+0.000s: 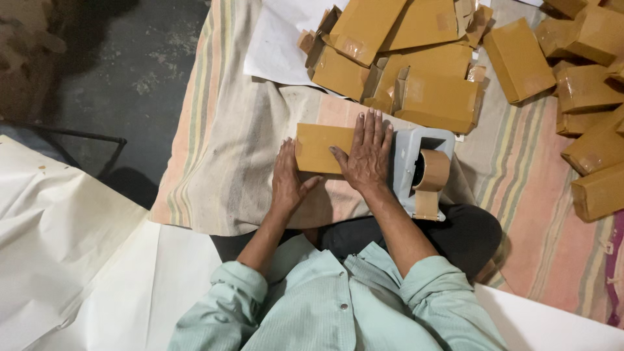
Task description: The person sits on a mat and repeatedly picks up small cardboard boxes, folds the flaps, and seals them using a handheld tape dispenser. Finished boxes are placed into a growing pile to the right.
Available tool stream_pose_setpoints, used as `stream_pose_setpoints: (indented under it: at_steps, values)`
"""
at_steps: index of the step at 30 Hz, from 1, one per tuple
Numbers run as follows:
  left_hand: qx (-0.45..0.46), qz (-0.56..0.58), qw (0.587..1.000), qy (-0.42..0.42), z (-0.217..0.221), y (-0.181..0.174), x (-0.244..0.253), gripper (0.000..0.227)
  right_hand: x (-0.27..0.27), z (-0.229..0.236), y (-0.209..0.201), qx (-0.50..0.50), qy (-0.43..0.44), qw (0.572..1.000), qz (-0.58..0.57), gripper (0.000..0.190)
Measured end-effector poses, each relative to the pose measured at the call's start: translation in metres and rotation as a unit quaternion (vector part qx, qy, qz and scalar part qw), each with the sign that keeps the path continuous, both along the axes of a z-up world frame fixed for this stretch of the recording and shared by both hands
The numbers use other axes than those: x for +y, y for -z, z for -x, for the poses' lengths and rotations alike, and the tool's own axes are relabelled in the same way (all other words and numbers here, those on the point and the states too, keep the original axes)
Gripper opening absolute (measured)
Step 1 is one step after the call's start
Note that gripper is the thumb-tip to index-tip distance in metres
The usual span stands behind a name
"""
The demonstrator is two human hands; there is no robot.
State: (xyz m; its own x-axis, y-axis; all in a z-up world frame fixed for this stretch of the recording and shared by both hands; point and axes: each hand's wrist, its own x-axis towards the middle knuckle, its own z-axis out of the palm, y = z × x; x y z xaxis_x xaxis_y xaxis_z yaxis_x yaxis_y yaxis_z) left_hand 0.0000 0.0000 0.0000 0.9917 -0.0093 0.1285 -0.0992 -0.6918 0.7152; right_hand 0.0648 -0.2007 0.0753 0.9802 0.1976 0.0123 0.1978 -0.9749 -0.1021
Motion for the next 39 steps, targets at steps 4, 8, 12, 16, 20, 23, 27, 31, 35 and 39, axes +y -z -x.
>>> stream_pose_setpoints:
  at_steps: [4,8,12,16,20,23,27,31,35,39]
  values:
    - [0.014,0.021,1.0,0.007,0.014,-0.019,-0.001,0.11,-0.001,-0.001,-0.001,0.003,-0.002,1.0,-0.01,0.098]
    - [0.028,0.045,0.999,0.002,0.01,-0.028,-0.001,0.118,-0.001,-0.001,-0.001,-0.005,-0.004,1.0,-0.017,0.098]
    - [-0.008,0.016,1.0,0.009,-0.016,-0.033,-0.004,0.137,-0.001,0.0,-0.008,-0.011,-0.009,1.0,-0.021,0.099]
    - [0.011,0.066,0.997,0.038,-0.034,-0.038,0.004,0.147,-0.005,0.006,-0.011,-0.032,-0.022,0.998,-0.045,0.102]
    - [-0.057,0.041,0.994,0.086,-0.045,-0.039,0.009,0.144,-0.01,0.025,-0.007,-0.051,-0.023,0.996,-0.075,0.102]
    - [-0.044,0.034,0.994,0.094,-0.049,-0.041,0.01,0.144,-0.014,0.047,-0.004,-0.053,-0.01,0.994,-0.098,0.105]
    - [-0.019,0.036,0.995,0.086,-0.049,-0.043,0.009,0.146,-0.018,0.075,-0.002,-0.064,-0.017,0.992,-0.109,0.107]
    - [-0.006,0.022,0.997,0.08,-0.049,-0.044,0.007,0.146,-0.018,0.075,-0.006,-0.027,-0.012,0.996,-0.082,0.11]
    - [-0.013,0.028,0.996,0.08,-0.049,-0.043,0.006,0.14,-0.015,0.051,-0.01,-0.019,-0.018,0.998,-0.057,0.118]
    - [-0.052,0.043,0.995,0.08,-0.043,-0.042,0.008,0.136,-0.009,0.049,-0.011,-0.045,-0.02,0.997,-0.06,0.124]
